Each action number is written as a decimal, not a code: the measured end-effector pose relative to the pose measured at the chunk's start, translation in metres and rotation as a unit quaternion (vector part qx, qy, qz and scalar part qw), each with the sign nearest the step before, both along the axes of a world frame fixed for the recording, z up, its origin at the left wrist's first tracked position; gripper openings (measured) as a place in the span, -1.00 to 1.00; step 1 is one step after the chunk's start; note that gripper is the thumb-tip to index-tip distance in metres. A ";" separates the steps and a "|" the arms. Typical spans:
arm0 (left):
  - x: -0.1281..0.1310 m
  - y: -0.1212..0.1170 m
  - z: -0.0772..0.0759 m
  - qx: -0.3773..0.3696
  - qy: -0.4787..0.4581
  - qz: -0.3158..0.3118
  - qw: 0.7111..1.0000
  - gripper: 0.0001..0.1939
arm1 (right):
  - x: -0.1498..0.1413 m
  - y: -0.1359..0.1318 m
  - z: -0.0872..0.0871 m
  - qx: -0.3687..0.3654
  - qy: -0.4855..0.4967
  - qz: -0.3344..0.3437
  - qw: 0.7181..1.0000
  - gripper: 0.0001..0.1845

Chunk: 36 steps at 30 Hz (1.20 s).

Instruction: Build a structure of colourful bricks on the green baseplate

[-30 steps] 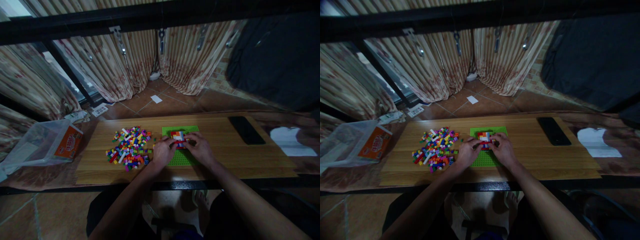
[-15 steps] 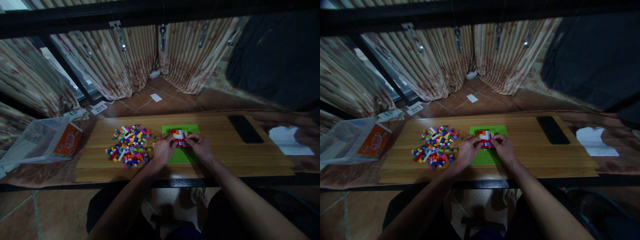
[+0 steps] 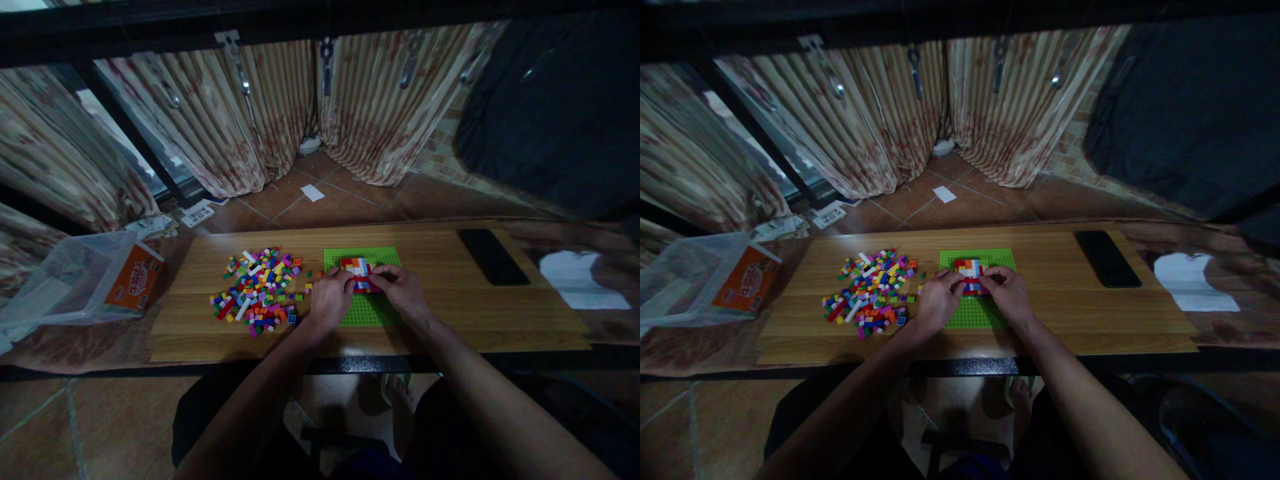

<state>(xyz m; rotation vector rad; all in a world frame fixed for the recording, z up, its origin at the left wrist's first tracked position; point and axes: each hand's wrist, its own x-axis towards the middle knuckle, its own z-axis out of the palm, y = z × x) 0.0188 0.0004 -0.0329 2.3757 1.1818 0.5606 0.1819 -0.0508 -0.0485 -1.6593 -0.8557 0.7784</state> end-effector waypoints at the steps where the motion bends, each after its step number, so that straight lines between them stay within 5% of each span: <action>1: 0.000 0.000 0.000 0.000 0.000 0.002 1.000 -0.79 | 0.000 0.000 0.000 0.000 -0.002 0.007 1.000 -0.76; 36: 0.000 -0.016 0.000 0.078 0.136 -0.030 0.987 -0.71 | -0.002 0.000 -0.008 0.014 -0.180 0.017 0.983 -0.76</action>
